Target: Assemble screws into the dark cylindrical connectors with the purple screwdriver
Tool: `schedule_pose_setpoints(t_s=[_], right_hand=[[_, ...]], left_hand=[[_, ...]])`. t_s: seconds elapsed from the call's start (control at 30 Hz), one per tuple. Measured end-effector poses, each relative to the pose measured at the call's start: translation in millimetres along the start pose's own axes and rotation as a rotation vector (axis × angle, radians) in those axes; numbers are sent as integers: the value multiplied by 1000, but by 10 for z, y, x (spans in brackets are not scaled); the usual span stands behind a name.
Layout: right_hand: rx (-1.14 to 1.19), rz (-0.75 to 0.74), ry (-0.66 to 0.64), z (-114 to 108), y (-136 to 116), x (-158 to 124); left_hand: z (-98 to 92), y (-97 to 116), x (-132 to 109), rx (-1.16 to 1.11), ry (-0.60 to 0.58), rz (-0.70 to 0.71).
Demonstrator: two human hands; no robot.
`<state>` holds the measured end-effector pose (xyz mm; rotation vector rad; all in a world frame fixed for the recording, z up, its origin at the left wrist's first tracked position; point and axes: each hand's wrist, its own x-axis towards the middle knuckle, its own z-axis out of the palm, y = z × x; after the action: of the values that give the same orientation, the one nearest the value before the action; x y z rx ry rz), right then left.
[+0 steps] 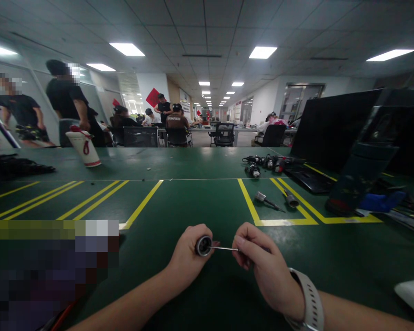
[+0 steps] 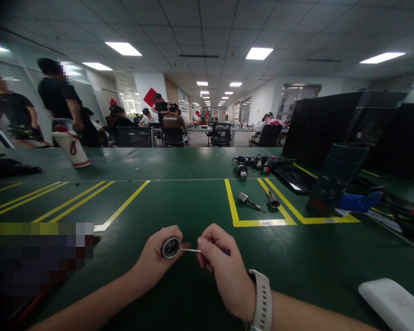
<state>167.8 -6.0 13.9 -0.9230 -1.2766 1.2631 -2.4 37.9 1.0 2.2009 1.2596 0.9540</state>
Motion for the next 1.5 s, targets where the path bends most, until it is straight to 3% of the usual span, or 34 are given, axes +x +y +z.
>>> schedule_pose_setpoints(t_s=[0.23, 0.4, 0.57, 0.93, 1.2, 1.5], right_hand=[[32, 18, 14, 0, 12, -4], [-101, -63, 18, 1, -41, -34], [-167, -49, -31, 17, -75, -58], [56, 24, 3, 11, 26, 24], [-132, -44, -20, 6, -65, -31], [86, 62, 21, 29, 2, 10]], left_hand=[[4, -9, -2, -90, -15, -6], [8, -7, 7, -8, -5, -19], [-3, 16, 7, 37, 13, 2], [5, -28, 7, -95, -5, 0], [2, 14, 4, 26, 31, -5], [4, -8, 7, -45, 36, -4]])
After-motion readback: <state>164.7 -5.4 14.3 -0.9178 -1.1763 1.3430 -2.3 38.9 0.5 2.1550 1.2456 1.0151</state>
